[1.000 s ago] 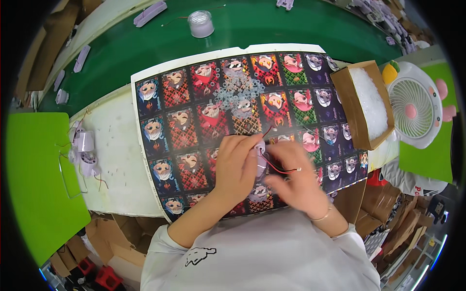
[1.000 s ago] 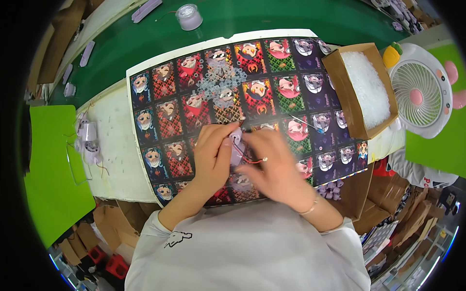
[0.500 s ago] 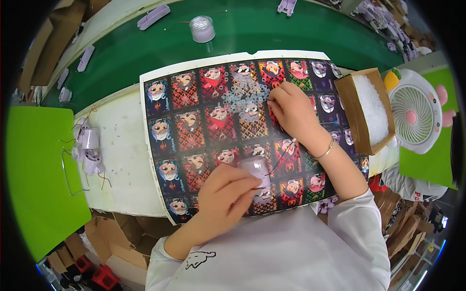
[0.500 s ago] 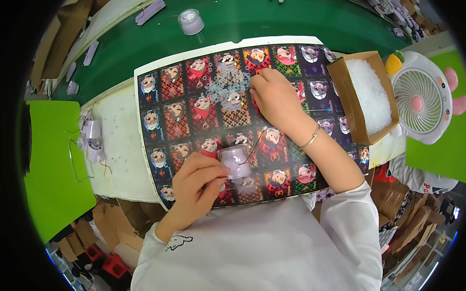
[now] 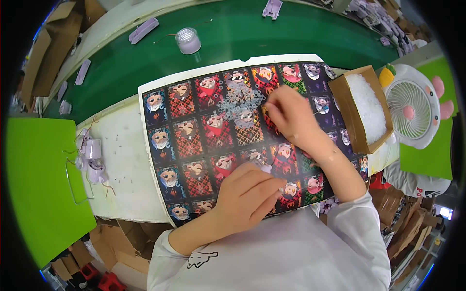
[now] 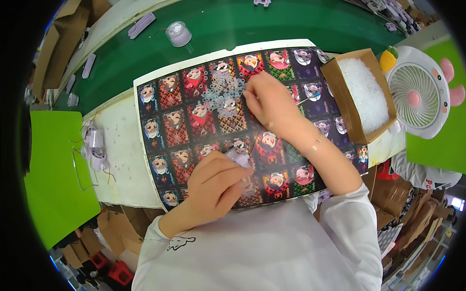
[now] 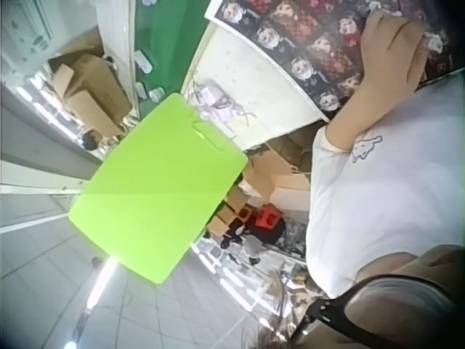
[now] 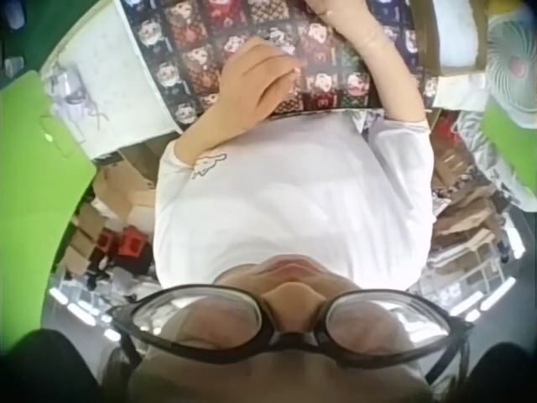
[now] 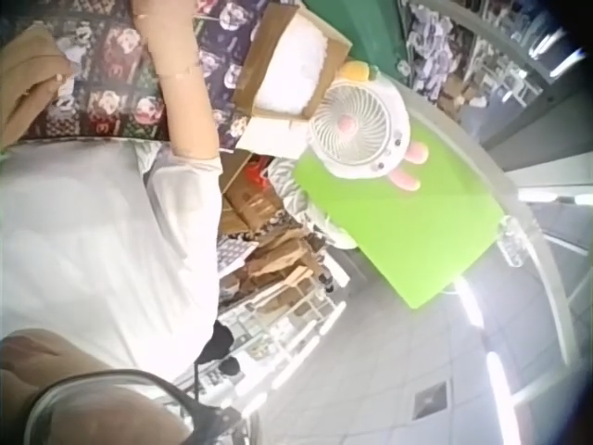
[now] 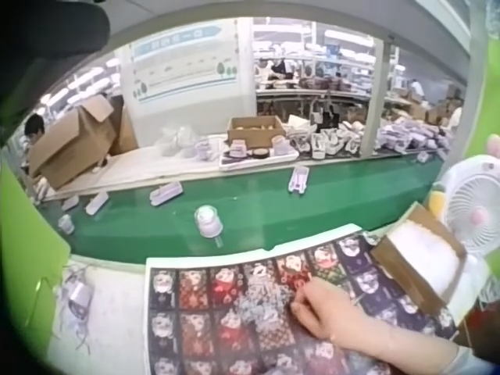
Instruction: The person picks up a motor and a small plastic ring, slides the ring onto the motor wires, and uses a tool to push it into the motor housing. After repeating this process for several motors, they place the finished components onto a conveyor belt.
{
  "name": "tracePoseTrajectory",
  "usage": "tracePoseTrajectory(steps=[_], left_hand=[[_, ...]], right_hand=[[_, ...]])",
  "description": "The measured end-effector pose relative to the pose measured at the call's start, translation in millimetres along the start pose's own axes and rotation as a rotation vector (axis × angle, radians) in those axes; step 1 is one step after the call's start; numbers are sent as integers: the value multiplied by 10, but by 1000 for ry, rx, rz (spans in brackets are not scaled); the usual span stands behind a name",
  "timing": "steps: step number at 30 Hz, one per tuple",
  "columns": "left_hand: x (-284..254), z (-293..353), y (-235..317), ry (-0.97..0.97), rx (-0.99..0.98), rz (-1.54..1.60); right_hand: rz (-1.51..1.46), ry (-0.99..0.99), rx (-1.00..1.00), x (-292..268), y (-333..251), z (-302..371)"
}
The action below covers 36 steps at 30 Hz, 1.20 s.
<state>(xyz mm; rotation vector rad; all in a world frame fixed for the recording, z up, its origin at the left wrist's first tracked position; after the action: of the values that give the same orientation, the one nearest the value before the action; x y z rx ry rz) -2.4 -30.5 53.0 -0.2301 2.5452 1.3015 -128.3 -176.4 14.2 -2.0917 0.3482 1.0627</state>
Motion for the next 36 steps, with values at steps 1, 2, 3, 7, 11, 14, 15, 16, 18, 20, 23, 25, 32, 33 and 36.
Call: tracePoseTrajectory(steps=[1,2,3,7,11,14,15,16,18,20,23,25,32,33,36], left_hand=[[-8,20,-20,11,-11,-18],[-13,46,-55,41,-37,-24],[-25,63,-76,69,-64,-33],[47,-64,-69,95,-25,-4],[61,-119,-42,59,16,-51],[67,-103,-33,60,21,-81],[64,-92,-37,76,10,-93],[71,-73,-47,78,8,-96],[106,-21,-15,84,166,-242],[147,10,-34,116,205,-238],[146,4,-92,134,227,-260],[149,-30,-170,92,82,-289],[184,148,-578,-44,-316,-115],[187,162,-585,-11,-339,-121],[239,206,-636,42,-385,-45]], right_hand=[[-211,-22,121,-146,-139,17],[-315,-57,148,-315,-316,63],[-421,-91,176,-467,-464,123],[-424,-241,-47,-774,-821,372],[-370,-220,-14,-750,-841,433],[-287,-155,-37,-748,-882,473],[-289,-157,-39,-735,-890,494],[-262,-115,-5,-726,-874,519],[-234,-75,30,-687,-845,564],[-304,-70,-6,-640,-840,601],[-177,-3,-93,-591,-842,611],[-124,63,-80,-558,-789,625],[-1392,54,802,-125,-194,799],[-1724,35,841,-38,-182,807],[-1011,-84,777,45,-316,894]])
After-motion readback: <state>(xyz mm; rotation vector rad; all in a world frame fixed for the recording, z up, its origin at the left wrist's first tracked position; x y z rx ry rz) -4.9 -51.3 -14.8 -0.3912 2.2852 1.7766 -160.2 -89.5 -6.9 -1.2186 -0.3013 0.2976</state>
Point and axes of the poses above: each hand's wrist, its own z-axis away from the middle knuckle, its own x-axis out of the palm, y = z × x, the point moved 4 cm from there along -z, towards the middle knuckle, and after that the axes turned 4 degrees about z, right-handed, at the moved point
